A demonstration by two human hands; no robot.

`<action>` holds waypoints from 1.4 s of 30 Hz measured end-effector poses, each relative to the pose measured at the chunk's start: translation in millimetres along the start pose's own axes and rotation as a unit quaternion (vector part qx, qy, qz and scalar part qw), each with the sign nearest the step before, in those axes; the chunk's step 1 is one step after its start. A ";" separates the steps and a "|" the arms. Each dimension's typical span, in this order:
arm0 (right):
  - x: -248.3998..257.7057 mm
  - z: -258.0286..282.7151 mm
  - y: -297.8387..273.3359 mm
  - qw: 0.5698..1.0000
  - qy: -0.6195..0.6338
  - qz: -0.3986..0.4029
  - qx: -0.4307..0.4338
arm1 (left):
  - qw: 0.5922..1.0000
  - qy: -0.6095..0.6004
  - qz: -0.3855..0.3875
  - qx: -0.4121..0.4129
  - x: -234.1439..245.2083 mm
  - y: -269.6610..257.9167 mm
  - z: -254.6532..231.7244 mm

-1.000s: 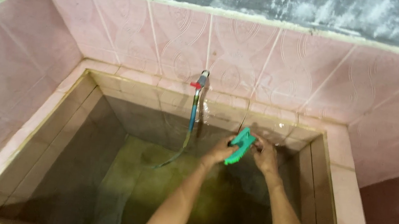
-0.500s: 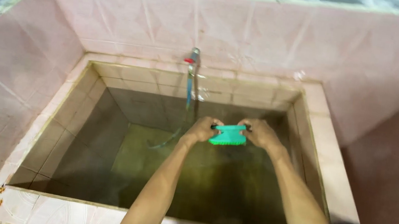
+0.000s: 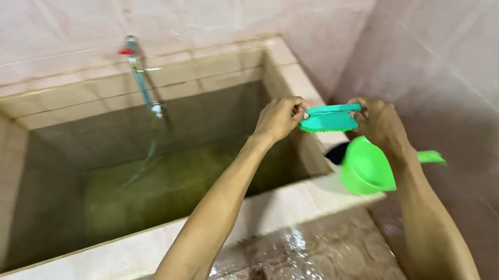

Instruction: The person scrubs the tiled walls of a built-in bathtub with a green brush, then rinses the brush and uses a black cloth to wipe the same area. They repeatedly rinse the cloth and brush in the tub water and on the floor.

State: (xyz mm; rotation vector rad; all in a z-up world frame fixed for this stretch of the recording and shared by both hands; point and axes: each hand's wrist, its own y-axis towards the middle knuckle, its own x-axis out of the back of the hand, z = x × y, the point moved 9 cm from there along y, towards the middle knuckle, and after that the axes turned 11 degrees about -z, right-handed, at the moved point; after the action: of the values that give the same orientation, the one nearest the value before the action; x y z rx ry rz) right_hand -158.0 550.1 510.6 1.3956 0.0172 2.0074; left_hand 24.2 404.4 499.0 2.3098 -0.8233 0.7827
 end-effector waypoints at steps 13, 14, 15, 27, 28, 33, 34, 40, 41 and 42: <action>45.3 -145.2 -86.1 0.996 -0.088 -0.018 -0.020 | 0.985 0.097 0.081 -0.121 -145.7 -42.9 -118.9; 39.7 -142.4 -87.4 0.998 -0.068 -0.005 -0.008 | 0.975 0.165 0.090 -0.116 -156.5 -45.3 -116.4; 36.8 -140.6 -86.1 0.998 -0.069 -0.003 0.001 | 0.977 0.165 0.083 -0.110 -174.7 -42.3 -102.6; 45.5 -118.4 -63.9 0.990 -0.030 0.127 0.053 | 0.957 0.277 0.081 -0.008 -184.0 -38.1 -85.4; 63.2 -115.3 -56.7 0.993 -0.001 0.104 0.061 | 0.967 0.245 0.062 0.011 -167.0 -34.3 -101.8; 126.3 -102.8 -44.6 0.992 0.100 0.029 0.064 | 0.989 0.144 0.001 0.017 -100.1 -29.6 -177.7; 130.2 -104.1 -41.2 0.991 0.114 0.024 0.066 | 0.989 0.145 -0.014 0.006 -91.6 -28.7 -186.4; 135.6 -103.1 -43.2 0.986 0.141 0.021 0.084 | 0.985 0.169 -0.032 0.013 -83.9 -30.0 -187.0; 133.8 -102.9 -45.4 0.986 0.142 0.024 0.087 | 0.982 0.187 -0.027 0.017 -86.6 -30.4 -181.4; 133.0 -101.8 -46.7 0.985 0.144 0.025 0.090 | 0.981 0.189 -0.029 0.020 -86.4 -33.1 -181.1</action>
State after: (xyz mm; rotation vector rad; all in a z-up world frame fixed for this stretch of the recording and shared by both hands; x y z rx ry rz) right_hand -243.9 693.2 559.3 1.2105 0.3010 2.2817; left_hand -68.2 577.4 552.6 2.1109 -0.5710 1.1729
